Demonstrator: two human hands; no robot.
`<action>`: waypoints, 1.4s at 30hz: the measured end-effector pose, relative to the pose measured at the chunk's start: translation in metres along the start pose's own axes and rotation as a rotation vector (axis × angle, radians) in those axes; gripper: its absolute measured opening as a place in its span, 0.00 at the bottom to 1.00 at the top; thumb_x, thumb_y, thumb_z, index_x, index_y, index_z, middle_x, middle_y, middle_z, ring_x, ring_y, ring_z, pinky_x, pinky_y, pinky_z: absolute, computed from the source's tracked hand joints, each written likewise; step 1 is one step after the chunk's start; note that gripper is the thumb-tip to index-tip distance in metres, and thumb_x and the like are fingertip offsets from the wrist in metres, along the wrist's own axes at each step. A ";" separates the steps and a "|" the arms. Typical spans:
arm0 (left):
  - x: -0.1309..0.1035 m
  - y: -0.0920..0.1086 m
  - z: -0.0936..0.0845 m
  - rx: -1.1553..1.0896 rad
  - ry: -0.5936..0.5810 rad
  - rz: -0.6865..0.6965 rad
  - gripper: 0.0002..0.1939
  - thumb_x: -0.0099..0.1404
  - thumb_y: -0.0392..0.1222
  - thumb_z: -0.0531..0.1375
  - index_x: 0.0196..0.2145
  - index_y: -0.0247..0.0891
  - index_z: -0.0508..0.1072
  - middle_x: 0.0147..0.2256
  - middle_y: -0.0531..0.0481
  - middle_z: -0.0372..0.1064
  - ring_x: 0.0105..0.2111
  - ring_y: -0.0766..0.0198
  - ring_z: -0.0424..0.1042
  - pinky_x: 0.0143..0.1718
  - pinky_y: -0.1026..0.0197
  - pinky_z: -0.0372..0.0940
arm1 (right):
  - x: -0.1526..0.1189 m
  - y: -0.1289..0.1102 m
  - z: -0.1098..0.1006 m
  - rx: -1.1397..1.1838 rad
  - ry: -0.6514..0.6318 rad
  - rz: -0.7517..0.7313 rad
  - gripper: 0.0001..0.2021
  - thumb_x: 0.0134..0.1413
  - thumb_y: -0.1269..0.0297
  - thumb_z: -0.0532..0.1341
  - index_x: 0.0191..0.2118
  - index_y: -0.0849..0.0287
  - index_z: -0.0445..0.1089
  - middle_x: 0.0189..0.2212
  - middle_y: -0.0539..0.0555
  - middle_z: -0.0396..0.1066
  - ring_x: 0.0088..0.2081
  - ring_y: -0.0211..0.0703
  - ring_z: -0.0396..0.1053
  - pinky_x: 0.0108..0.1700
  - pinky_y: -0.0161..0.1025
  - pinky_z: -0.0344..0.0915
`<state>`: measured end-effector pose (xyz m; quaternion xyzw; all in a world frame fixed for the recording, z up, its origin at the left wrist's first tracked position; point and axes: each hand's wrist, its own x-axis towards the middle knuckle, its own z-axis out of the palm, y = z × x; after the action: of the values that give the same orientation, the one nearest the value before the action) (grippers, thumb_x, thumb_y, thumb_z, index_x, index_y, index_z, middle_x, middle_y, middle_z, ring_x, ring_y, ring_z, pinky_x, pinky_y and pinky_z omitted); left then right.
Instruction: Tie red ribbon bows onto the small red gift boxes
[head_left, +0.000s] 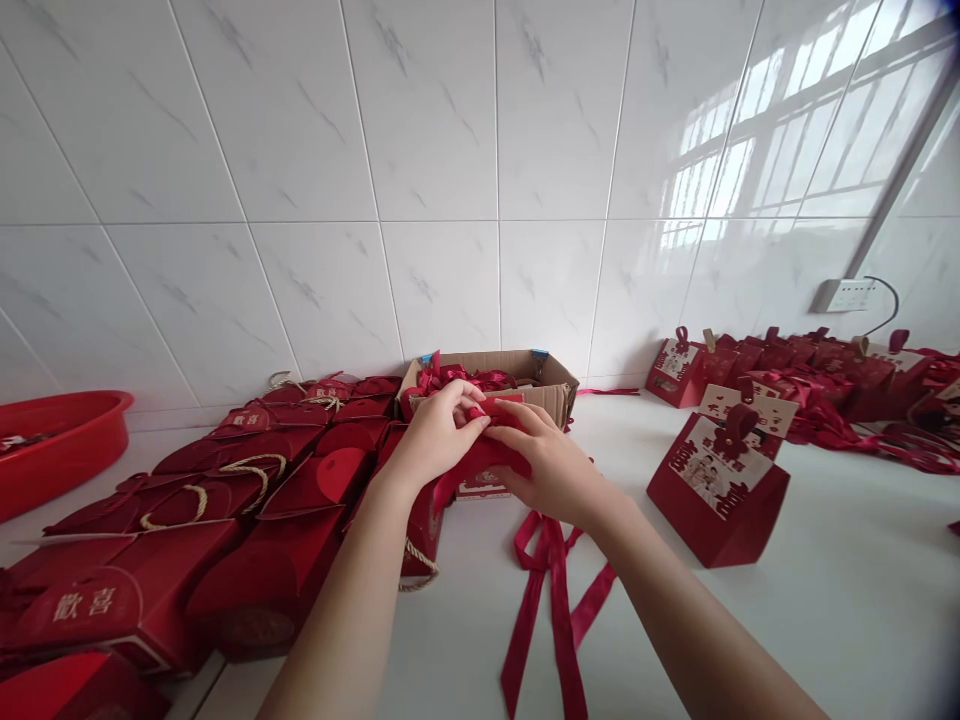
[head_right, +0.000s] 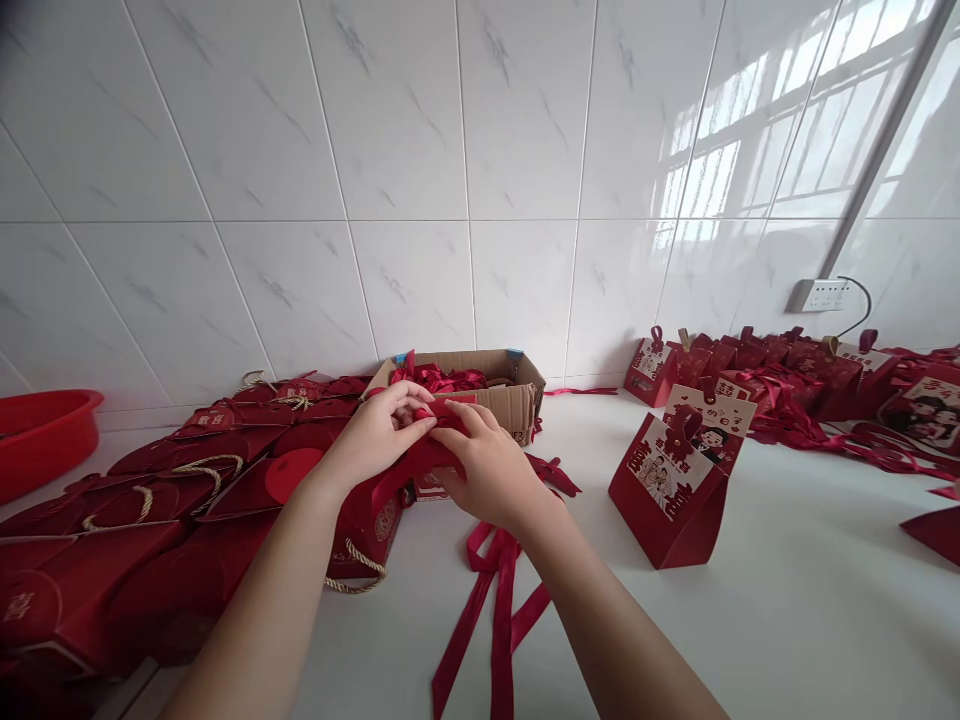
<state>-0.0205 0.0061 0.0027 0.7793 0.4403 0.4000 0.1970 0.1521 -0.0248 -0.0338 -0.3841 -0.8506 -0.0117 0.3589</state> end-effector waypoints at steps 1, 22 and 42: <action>0.001 -0.001 0.000 -0.004 0.001 0.005 0.07 0.59 0.40 0.58 0.38 0.41 0.66 0.31 0.53 0.67 0.31 0.65 0.67 0.34 0.61 0.65 | 0.000 0.001 -0.002 0.045 0.002 0.000 0.17 0.53 0.64 0.60 0.51 0.54 0.67 0.60 0.57 0.56 0.60 0.55 0.52 0.54 0.55 0.63; 0.000 0.002 0.002 0.045 0.000 0.045 0.05 0.56 0.38 0.60 0.32 0.40 0.68 0.27 0.55 0.66 0.25 0.68 0.62 0.27 0.66 0.61 | 0.007 0.011 0.008 0.347 0.372 0.374 0.03 0.52 0.65 0.58 0.31 0.57 0.68 0.29 0.51 0.69 0.26 0.38 0.65 0.28 0.37 0.65; -0.002 0.006 0.000 0.055 -0.017 0.058 0.04 0.56 0.41 0.61 0.29 0.39 0.69 0.24 0.54 0.64 0.25 0.67 0.64 0.25 0.65 0.61 | 0.007 0.009 0.004 0.435 0.349 0.336 0.06 0.55 0.63 0.54 0.35 0.57 0.68 0.31 0.52 0.71 0.28 0.40 0.67 0.28 0.36 0.64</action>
<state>-0.0178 0.0008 0.0059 0.8003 0.4266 0.3867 0.1673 0.1527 -0.0122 -0.0346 -0.4255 -0.6837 0.1639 0.5698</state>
